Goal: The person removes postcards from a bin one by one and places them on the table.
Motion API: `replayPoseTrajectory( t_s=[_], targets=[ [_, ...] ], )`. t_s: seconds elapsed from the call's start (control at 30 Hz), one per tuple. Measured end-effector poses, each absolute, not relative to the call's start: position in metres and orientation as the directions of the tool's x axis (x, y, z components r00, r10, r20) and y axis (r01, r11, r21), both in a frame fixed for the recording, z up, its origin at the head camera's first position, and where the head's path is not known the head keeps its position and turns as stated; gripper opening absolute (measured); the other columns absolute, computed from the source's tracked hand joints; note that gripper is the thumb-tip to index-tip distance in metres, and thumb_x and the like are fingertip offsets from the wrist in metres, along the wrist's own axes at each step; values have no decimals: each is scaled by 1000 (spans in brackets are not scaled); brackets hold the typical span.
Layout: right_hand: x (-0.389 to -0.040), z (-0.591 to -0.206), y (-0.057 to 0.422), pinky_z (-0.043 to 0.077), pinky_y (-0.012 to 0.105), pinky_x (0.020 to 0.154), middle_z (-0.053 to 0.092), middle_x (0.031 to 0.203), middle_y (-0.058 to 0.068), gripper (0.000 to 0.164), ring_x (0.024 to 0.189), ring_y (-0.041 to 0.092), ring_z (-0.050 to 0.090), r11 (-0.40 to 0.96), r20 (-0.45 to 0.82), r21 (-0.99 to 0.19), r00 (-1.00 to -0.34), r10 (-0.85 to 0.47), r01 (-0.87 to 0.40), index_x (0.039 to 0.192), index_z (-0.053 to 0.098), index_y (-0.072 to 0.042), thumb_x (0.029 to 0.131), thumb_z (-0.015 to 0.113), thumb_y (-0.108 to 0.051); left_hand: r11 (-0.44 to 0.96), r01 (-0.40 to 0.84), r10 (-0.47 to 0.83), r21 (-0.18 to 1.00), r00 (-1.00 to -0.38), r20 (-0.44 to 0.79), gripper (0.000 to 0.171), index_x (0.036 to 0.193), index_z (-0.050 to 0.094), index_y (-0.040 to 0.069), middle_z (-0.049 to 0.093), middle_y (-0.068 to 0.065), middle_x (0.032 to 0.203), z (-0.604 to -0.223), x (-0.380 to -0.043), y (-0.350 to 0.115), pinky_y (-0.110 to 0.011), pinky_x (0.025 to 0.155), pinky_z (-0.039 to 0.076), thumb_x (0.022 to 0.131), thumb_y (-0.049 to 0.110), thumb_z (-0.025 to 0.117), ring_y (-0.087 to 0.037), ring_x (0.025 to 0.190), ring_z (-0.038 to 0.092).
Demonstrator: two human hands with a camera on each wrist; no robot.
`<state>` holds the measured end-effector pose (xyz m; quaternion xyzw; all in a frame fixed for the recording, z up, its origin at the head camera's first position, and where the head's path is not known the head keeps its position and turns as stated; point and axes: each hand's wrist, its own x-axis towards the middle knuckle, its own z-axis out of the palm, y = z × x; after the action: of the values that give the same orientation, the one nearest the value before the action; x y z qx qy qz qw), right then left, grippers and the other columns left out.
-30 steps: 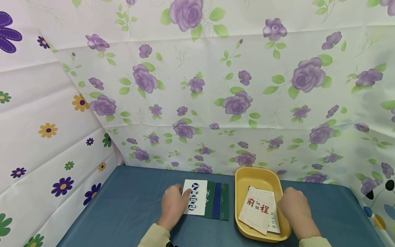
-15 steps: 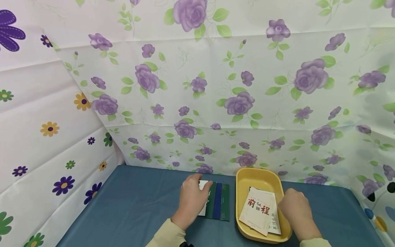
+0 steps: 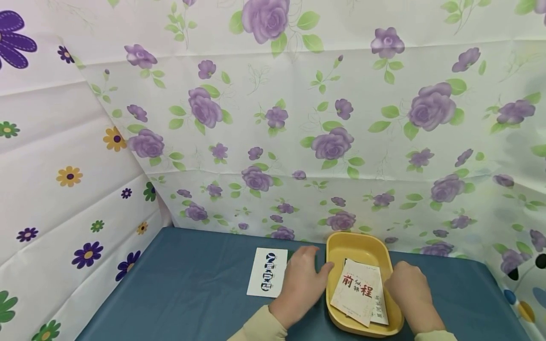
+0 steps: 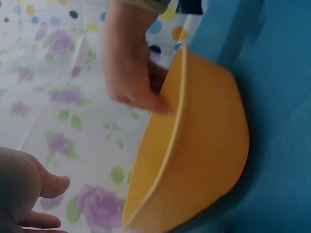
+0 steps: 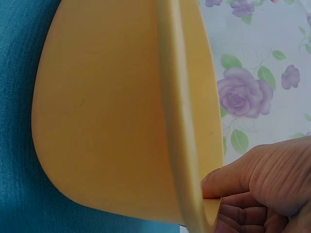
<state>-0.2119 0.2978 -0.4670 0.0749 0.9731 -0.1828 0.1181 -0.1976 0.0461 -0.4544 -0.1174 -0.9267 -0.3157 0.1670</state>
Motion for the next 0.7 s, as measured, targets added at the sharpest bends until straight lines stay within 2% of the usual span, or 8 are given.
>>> replayPoseTrajectory(
  t_s=[0.13, 0.3, 0.53, 0.7],
  targets=[
    [-212, -467, 298, 41, 31, 47, 47, 56, 5, 20, 50, 19, 49, 922, -260, -337, -960, 106, 193, 62, 54, -7, 82, 54, -10, 785, 320, 153, 530, -930, 334, 44, 110, 60, 9, 57, -1, 102, -456, -192, 62, -25, 73, 46, 86, 46, 63, -10, 94, 53],
    [-212, -469, 299, 41, 31, 47, 48, 56, 5, 20, 50, 19, 49, 923, -263, -332, -959, 109, 195, 62, 53, -7, 82, 53, -10, 795, 351, 228, 494, -928, 293, 39, 104, 59, 11, 54, 1, 100, -460, -190, 78, -20, 67, 44, 86, 45, 63, -7, 90, 51],
    [-211, -471, 300, 40, 31, 47, 47, 56, 5, 18, 49, 18, 48, 927, -232, -335, -968, 93, 170, 62, 53, -7, 80, 55, -9, 861, 318, 260, 398, -946, 192, 44, 107, 58, 11, 52, 3, 98, -469, -187, 99, -22, 70, 45, 84, 49, 64, -6, 91, 49],
    [-212, -470, 300, 41, 31, 46, 47, 55, 4, 19, 49, 18, 49, 929, -226, -332, -970, 89, 163, 61, 53, -7, 80, 55, -9, 894, 325, 280, 308, -943, 181, 45, 107, 59, 11, 53, 1, 99, -479, -188, 110, -22, 66, 46, 82, 48, 66, -7, 90, 51]
  ],
)
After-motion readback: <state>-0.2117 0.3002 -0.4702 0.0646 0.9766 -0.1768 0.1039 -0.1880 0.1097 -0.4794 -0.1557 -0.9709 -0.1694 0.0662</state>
